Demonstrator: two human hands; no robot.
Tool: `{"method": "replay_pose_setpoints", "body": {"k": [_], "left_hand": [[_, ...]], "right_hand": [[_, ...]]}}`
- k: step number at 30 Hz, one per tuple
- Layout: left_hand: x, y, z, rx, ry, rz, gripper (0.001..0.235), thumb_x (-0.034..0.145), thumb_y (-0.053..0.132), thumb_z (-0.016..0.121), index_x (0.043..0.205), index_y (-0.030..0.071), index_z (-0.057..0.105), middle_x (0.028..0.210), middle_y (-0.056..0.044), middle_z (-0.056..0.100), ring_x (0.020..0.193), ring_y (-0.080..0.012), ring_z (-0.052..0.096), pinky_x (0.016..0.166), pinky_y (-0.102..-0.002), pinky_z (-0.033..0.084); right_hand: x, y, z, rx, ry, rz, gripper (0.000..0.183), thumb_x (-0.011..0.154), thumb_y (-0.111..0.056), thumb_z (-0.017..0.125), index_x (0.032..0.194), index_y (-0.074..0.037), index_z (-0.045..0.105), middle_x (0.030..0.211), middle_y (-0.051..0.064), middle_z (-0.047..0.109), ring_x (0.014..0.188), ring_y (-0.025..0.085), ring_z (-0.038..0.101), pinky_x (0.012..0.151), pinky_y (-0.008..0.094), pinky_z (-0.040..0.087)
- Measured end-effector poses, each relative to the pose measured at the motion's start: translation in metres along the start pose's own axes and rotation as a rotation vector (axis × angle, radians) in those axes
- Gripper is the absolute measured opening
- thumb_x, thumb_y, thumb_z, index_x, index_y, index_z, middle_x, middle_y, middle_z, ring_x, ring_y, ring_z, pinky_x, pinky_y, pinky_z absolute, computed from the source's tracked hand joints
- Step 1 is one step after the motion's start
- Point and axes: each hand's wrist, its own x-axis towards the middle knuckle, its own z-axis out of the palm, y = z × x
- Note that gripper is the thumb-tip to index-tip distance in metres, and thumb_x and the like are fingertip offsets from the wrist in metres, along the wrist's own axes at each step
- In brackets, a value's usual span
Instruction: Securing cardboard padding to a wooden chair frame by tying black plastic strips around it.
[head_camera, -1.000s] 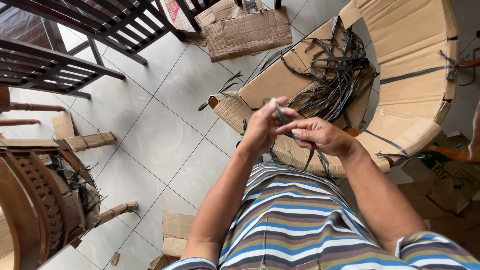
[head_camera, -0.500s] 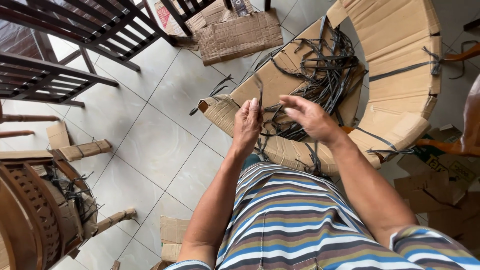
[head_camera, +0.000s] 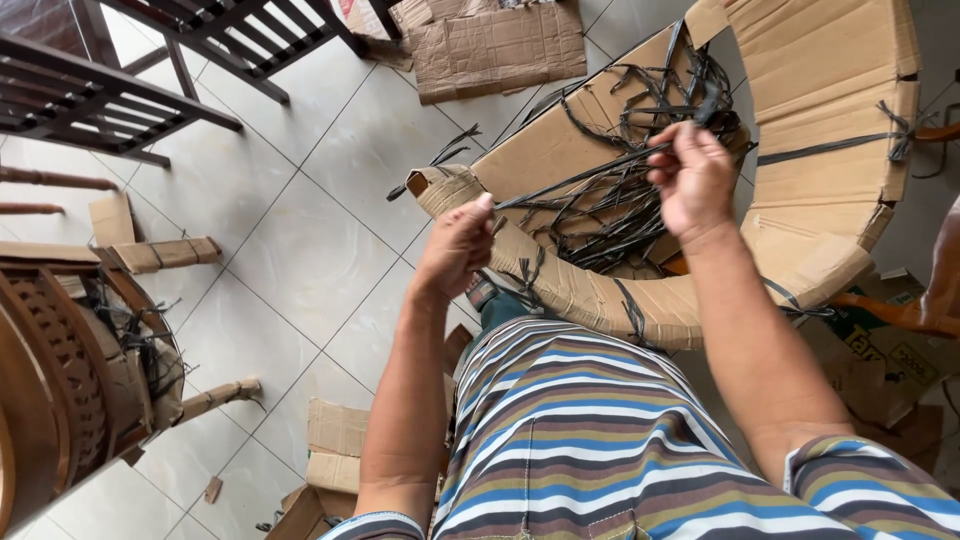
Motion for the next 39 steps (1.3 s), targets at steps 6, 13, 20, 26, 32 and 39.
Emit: {"method": "replay_pose_setpoints", "body": {"k": [6, 13, 20, 26, 32, 39], "left_hand": [[-0.007, 0.01, -0.024, -0.108, 0.068, 0.056, 0.037, 0.104, 0.03, 0.065, 0.075, 0.007, 0.059, 0.05, 0.009, 0.022, 0.039, -0.0013, 0.024, 0.033, -0.016, 0.027], [-0.02, 0.006, -0.025, 0.054, -0.002, -0.037, 0.041, 0.1, 0.033, 0.064, 0.067, 0.018, 0.045, 0.056, 0.008, 0.03, 0.045, -0.0039, 0.022, 0.039, -0.02, 0.016], [-0.036, -0.009, -0.051, 0.194, 0.078, -0.092, 0.041, 0.1, 0.035, 0.065, 0.069, 0.019, 0.043, 0.057, 0.009, 0.03, 0.048, -0.005, 0.021, 0.044, -0.021, 0.019], [-0.055, -0.043, -0.067, 0.261, 0.143, -0.191, 0.039, 0.102, 0.03, 0.065, 0.067, 0.018, 0.052, 0.056, 0.007, 0.04, 0.048, -0.0075, 0.03, 0.047, -0.024, 0.027], [-0.078, -0.087, -0.084, 0.287, 0.444, -0.247, 0.038, 0.102, 0.032, 0.065, 0.072, 0.014, 0.051, 0.056, 0.004, 0.036, 0.05, -0.0109, 0.035, 0.051, -0.027, 0.038], [-0.09, -0.155, -0.149, 0.252, 0.839, -0.454, 0.043, 0.091, 0.042, 0.067, 0.125, 0.016, 0.061, 0.123, -0.005, 0.068, 0.113, -0.0228, 0.066, 0.093, -0.036, 0.044]], "right_hand": [[0.04, 0.018, -0.079, 0.1, 0.157, 0.099, 0.025, 0.107, -0.044, 0.049, 0.097, -0.026, 0.064, 0.095, -0.004, 0.077, 0.078, 0.009, 0.075, 0.069, 0.019, 0.064], [0.06, 0.001, -0.126, 0.7, 0.279, 0.125, 0.032, 0.11, -0.025, 0.051, 0.089, -0.009, 0.068, 0.071, 0.005, 0.063, 0.078, 0.022, 0.069, 0.076, 0.036, 0.065], [0.078, -0.054, -0.173, 0.26, 0.397, 0.005, 0.023, 0.111, -0.026, 0.053, 0.094, -0.016, 0.064, 0.069, -0.006, 0.049, 0.054, 0.007, 0.04, 0.047, 0.023, 0.025], [0.131, -0.066, -0.222, 0.044, 0.377, -0.013, 0.025, 0.104, -0.044, 0.05, 0.091, -0.025, 0.058, 0.068, -0.01, 0.038, 0.051, 0.003, 0.03, 0.046, 0.02, 0.018], [0.263, -0.002, -0.392, 0.003, 0.4, -0.087, 0.018, 0.1, -0.034, 0.045, 0.093, -0.025, 0.059, 0.07, -0.01, 0.037, 0.055, 0.004, 0.023, 0.051, 0.022, 0.018], [0.214, -0.001, -0.226, -0.301, 0.088, -0.262, 0.028, 0.116, -0.013, 0.047, 0.09, -0.024, 0.044, 0.079, -0.007, 0.044, 0.07, 0.006, 0.043, 0.062, 0.023, 0.03]]}}
